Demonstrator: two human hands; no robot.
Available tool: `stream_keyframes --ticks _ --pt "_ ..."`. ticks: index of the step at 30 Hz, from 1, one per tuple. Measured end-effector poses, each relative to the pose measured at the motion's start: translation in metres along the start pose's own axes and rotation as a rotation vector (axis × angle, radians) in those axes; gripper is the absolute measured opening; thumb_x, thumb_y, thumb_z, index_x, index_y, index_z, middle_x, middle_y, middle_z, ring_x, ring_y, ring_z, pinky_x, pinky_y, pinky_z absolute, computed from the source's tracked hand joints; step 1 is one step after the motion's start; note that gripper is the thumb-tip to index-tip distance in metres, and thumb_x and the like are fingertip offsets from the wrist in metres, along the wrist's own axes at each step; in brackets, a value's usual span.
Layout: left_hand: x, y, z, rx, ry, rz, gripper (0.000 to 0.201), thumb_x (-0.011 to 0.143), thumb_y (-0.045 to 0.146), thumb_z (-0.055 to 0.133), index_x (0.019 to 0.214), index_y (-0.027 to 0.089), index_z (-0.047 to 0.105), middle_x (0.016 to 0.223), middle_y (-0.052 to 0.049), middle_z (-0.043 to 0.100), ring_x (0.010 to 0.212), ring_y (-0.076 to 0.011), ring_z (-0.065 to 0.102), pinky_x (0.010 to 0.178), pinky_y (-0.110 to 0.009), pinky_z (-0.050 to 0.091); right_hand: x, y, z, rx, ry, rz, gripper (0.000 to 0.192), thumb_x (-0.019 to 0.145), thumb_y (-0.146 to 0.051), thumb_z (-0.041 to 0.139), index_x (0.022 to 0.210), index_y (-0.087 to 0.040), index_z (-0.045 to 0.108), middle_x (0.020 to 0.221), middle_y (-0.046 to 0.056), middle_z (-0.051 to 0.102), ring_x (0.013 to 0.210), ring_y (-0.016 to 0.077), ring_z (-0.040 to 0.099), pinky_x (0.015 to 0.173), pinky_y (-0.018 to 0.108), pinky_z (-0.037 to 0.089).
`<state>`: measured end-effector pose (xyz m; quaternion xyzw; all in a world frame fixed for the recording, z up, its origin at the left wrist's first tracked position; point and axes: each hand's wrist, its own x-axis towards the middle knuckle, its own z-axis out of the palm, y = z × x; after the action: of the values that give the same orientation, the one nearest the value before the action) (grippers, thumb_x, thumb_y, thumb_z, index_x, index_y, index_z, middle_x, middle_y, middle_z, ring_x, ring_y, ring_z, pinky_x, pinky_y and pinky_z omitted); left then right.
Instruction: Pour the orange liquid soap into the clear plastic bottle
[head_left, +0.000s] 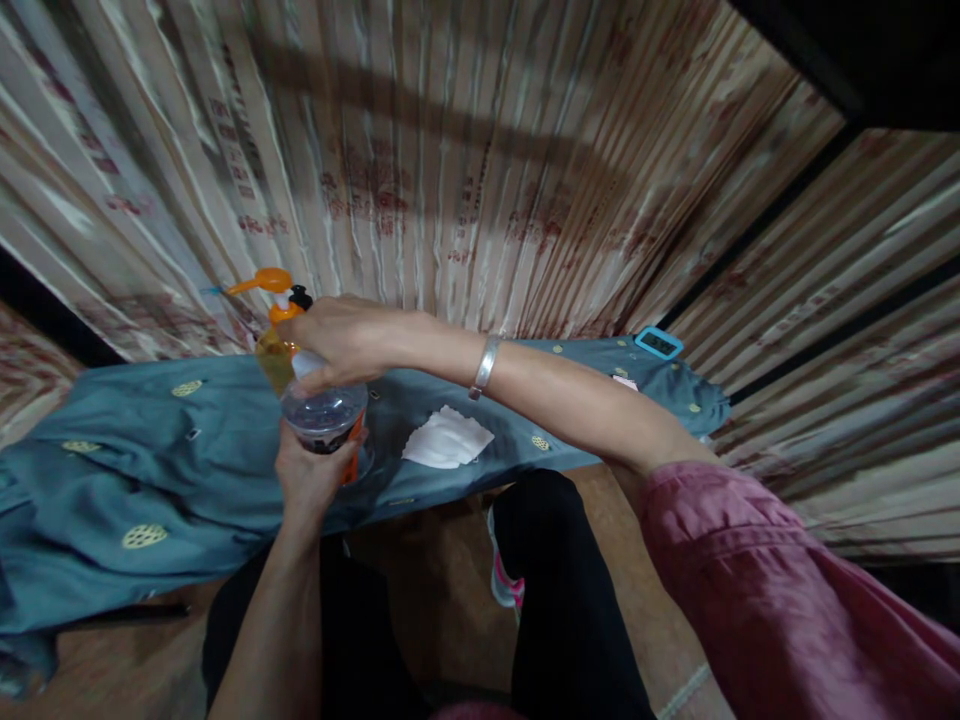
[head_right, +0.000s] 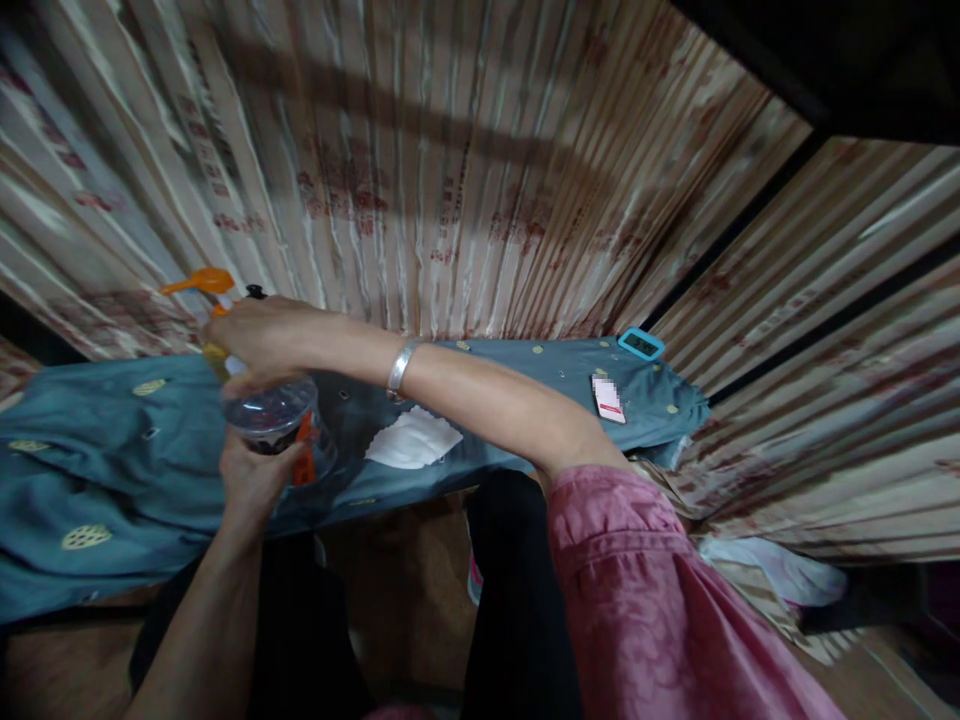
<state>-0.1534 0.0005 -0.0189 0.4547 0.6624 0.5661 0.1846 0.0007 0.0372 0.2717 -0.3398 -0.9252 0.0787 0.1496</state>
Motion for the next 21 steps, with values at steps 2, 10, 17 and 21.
stream_keyframes --ticks 2,10,17,21 --pt "0.000 0.001 0.000 -0.005 -0.010 -0.006 0.092 0.061 0.066 0.104 0.140 0.025 0.080 0.126 -0.015 0.095 0.124 -0.0485 0.093 0.116 -0.065 0.078 -0.001 -0.004 -0.002 -0.027 -0.029 -0.010 0.022 0.110 -0.030 0.103 0.097 -0.027 0.086 0.108 -0.001 0.101 0.128 0.0296 0.094 0.105 0.037 0.068" --pt "-0.001 -0.001 0.001 -0.002 0.016 0.001 0.092 0.062 0.060 0.106 0.144 0.027 0.080 0.134 -0.014 0.096 0.128 -0.0475 0.094 0.116 -0.062 0.078 -0.005 -0.021 -0.027 -0.284 -0.362 -0.162 0.040 0.125 0.006 0.066 0.161 -0.003 0.080 0.177 0.025 0.087 0.174 0.0357 0.075 0.134 0.042 0.056" --pt "0.001 0.003 -0.002 0.003 -0.020 -0.024 0.100 0.059 0.064 0.108 0.145 0.022 0.079 0.138 -0.019 0.094 0.134 -0.0505 0.093 0.122 -0.064 0.076 -0.050 0.066 -0.005 0.200 0.042 0.294 0.026 0.105 -0.002 0.098 0.121 -0.017 0.084 0.108 -0.001 0.086 0.112 0.0251 0.084 0.099 0.035 0.063" --pt "0.000 0.004 -0.003 0.029 -0.012 -0.017 0.098 0.061 0.063 0.111 0.145 0.023 0.078 0.138 -0.018 0.094 0.139 -0.0518 0.091 0.120 -0.064 0.077 -0.109 0.133 0.053 0.301 0.190 0.590 0.021 0.112 -0.018 0.100 0.105 -0.021 0.080 0.094 -0.006 0.081 0.085 0.0201 0.082 0.083 0.036 0.070"
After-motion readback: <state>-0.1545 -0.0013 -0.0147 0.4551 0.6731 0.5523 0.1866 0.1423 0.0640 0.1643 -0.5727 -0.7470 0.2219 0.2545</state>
